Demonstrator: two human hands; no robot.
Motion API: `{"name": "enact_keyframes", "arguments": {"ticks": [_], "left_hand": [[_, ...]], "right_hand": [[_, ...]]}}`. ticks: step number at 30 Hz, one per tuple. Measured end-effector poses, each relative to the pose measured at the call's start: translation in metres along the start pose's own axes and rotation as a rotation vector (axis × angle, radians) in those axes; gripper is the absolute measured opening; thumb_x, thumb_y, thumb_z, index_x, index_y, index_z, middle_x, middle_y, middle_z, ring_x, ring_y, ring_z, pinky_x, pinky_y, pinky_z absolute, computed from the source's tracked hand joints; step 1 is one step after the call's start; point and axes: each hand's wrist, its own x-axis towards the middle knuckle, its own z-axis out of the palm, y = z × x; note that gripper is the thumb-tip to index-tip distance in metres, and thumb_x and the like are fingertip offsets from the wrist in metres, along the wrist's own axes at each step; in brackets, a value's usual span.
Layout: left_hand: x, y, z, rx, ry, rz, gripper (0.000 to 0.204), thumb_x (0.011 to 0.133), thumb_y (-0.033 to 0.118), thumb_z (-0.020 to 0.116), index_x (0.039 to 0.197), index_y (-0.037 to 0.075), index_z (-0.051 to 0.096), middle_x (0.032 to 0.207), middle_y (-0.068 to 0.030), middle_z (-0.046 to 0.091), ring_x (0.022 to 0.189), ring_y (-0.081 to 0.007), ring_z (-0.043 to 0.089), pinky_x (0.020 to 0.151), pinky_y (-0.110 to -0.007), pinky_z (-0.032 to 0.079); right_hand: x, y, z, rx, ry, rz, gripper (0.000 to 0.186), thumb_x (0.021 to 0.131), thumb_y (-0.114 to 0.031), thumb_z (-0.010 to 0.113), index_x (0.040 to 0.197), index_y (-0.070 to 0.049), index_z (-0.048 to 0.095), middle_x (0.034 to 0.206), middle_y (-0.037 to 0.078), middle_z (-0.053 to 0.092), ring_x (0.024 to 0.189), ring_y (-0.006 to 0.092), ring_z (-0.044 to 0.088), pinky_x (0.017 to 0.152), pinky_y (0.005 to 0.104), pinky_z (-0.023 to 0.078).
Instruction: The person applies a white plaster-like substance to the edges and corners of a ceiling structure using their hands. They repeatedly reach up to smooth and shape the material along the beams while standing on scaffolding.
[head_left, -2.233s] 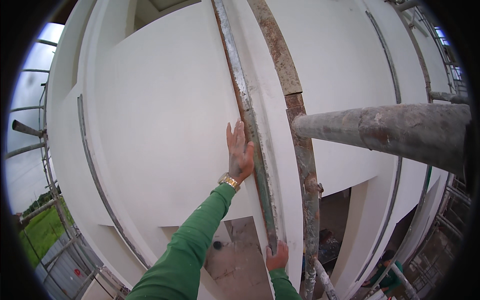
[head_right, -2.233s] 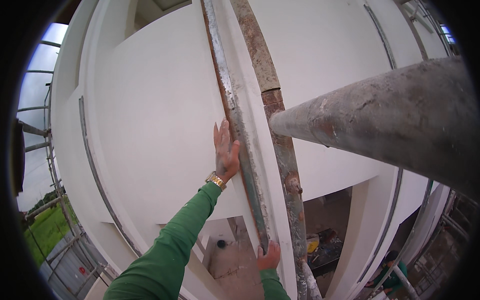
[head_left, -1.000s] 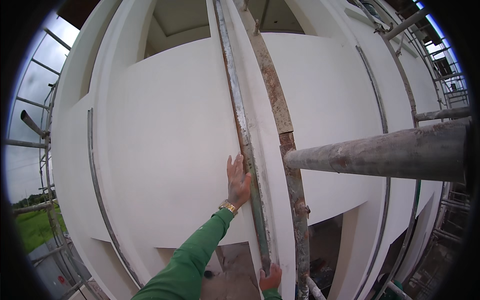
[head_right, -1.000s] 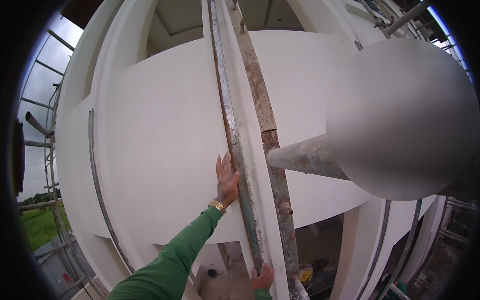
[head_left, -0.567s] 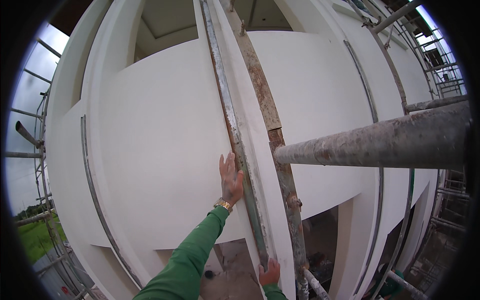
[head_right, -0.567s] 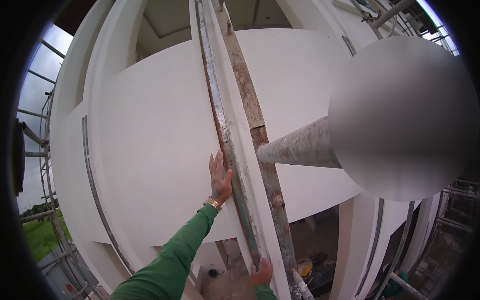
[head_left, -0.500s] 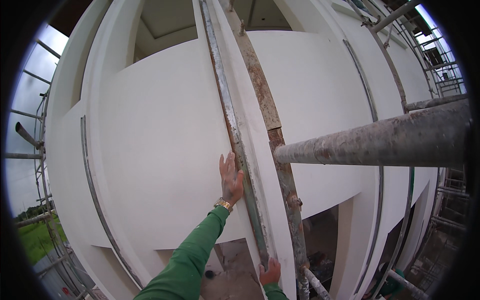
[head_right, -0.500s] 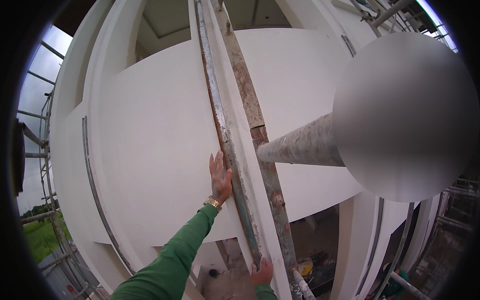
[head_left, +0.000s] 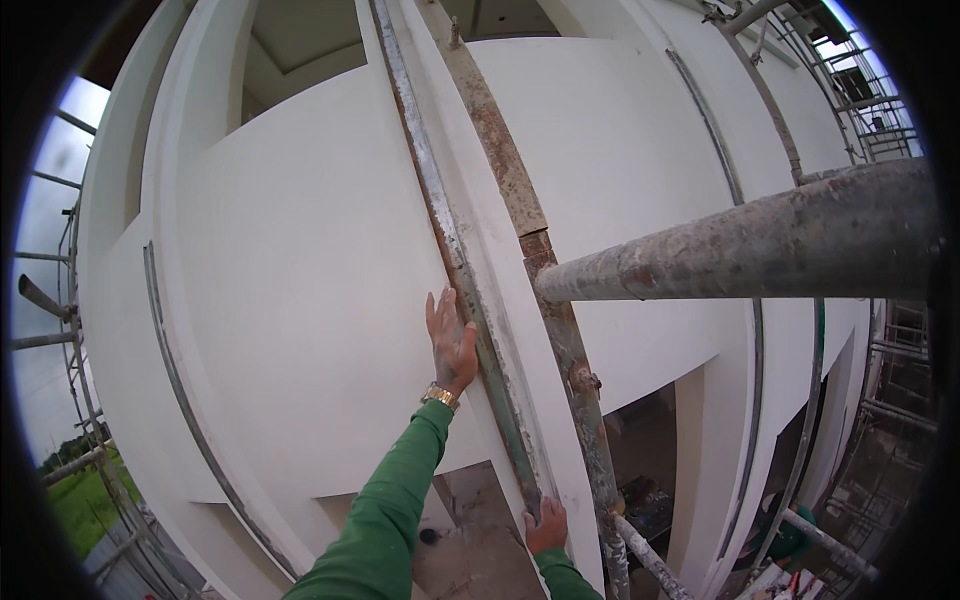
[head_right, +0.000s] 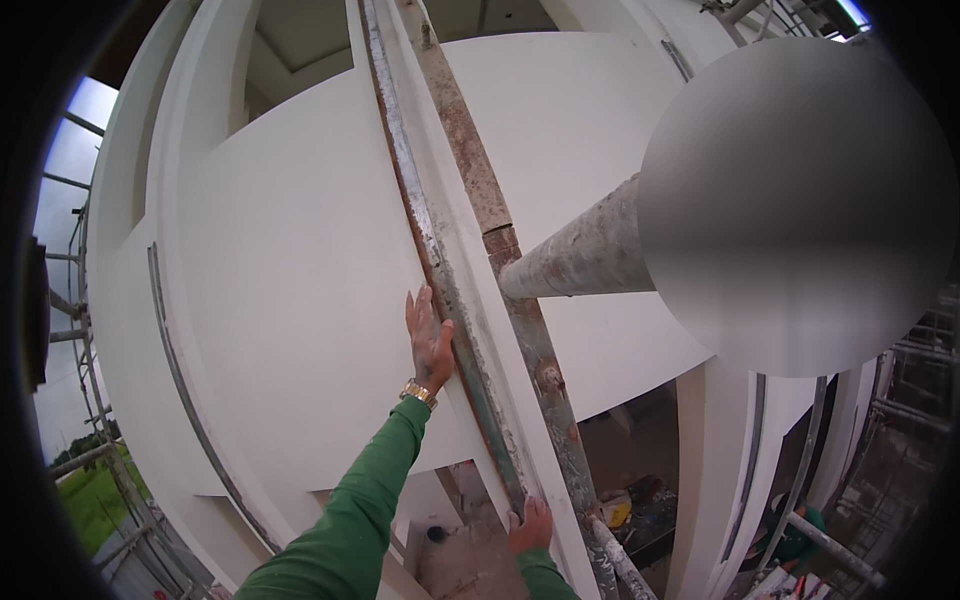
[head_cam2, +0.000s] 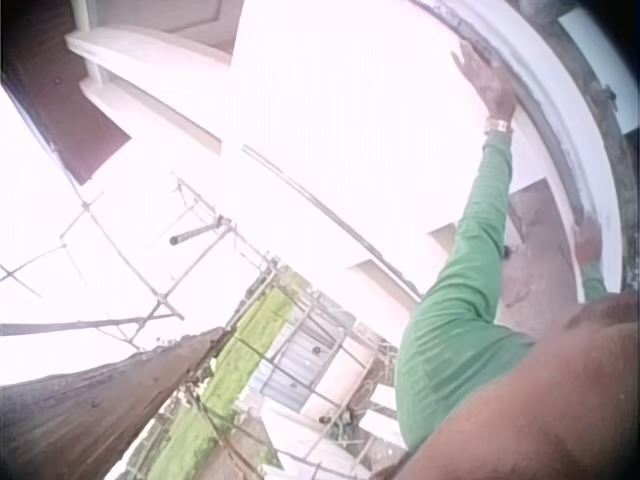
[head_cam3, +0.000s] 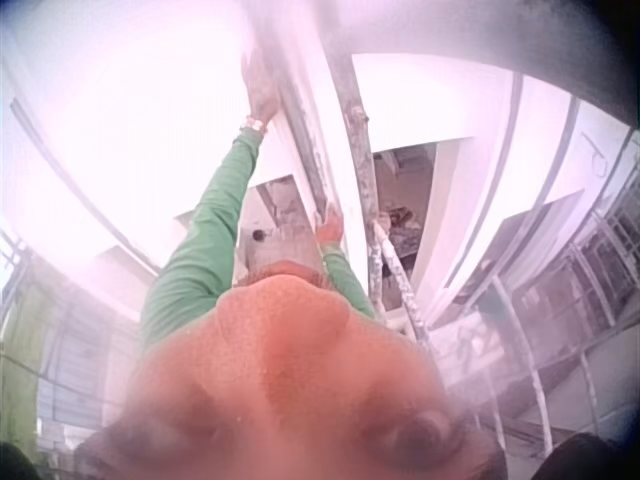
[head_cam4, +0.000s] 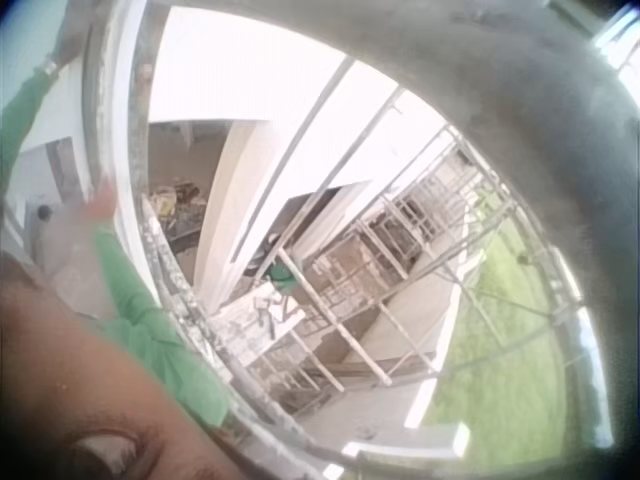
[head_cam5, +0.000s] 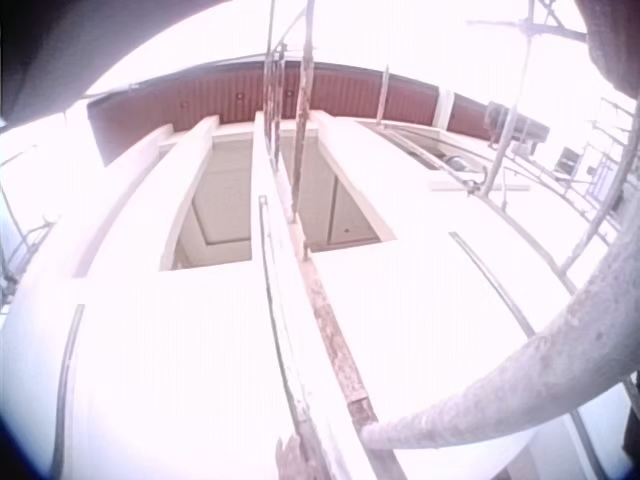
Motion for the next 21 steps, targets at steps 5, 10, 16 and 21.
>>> {"name": "enact_keyframes", "arguments": {"ticks": [5,10,16,21], "left_hand": [[-0.0012,-0.0017,0.0001,-0.021,-0.001,-0.019,0.067,0.090,0.013,0.051,0.152,-0.002,0.031,0.158,-0.0175,0.033,0.151,-0.0407,0.012,0.122,-0.048,0.014],[-0.0021,-0.0037,-0.0003,-0.016,-0.006,-0.036,0.067,0.090,0.013,0.051,0.153,0.000,0.031,0.158,-0.0168,0.033,0.151,-0.0403,0.013,0.122,-0.048,0.014],[-0.0019,-0.0048,0.0045,-0.038,0.009,-0.034,0.066,0.090,0.013,0.052,0.152,0.000,0.033,0.159,-0.0166,0.033,0.151,-0.0395,0.013,0.123,-0.048,0.013],[-0.0022,-0.0069,0.0021,-0.030,0.016,-0.014,0.068,0.089,0.012,0.053,0.153,0.002,0.033,0.159,-0.0156,0.033,0.151,-0.0384,0.013,0.123,-0.047,0.012]], "right_hand": [[-0.0022,-0.0015,-0.0002,0.033,-0.029,0.031,0.057,0.080,-0.023,0.076,0.123,0.009,0.057,0.118,0.025,0.058,0.109,0.0430,0.053,0.095,0.0493,0.044],[-0.0012,-0.0044,-0.0034,0.051,-0.051,0.032,0.055,0.081,-0.022,0.075,0.123,0.009,0.057,0.119,0.025,0.058,0.110,0.0435,0.053,0.095,0.0500,0.044],[0.0018,-0.0018,-0.0038,0.005,-0.017,0.003,0.054,0.080,-0.021,0.074,0.123,0.008,0.058,0.116,0.024,0.059,0.103,0.0425,0.055,0.090,0.0506,0.045],[-0.0004,0.0010,0.0027,-0.003,0.008,-0.012,0.054,0.079,-0.021,0.075,0.121,0.008,0.059,0.119,0.025,0.060,0.106,0.0424,0.056,0.092,0.0500,0.045]]}}
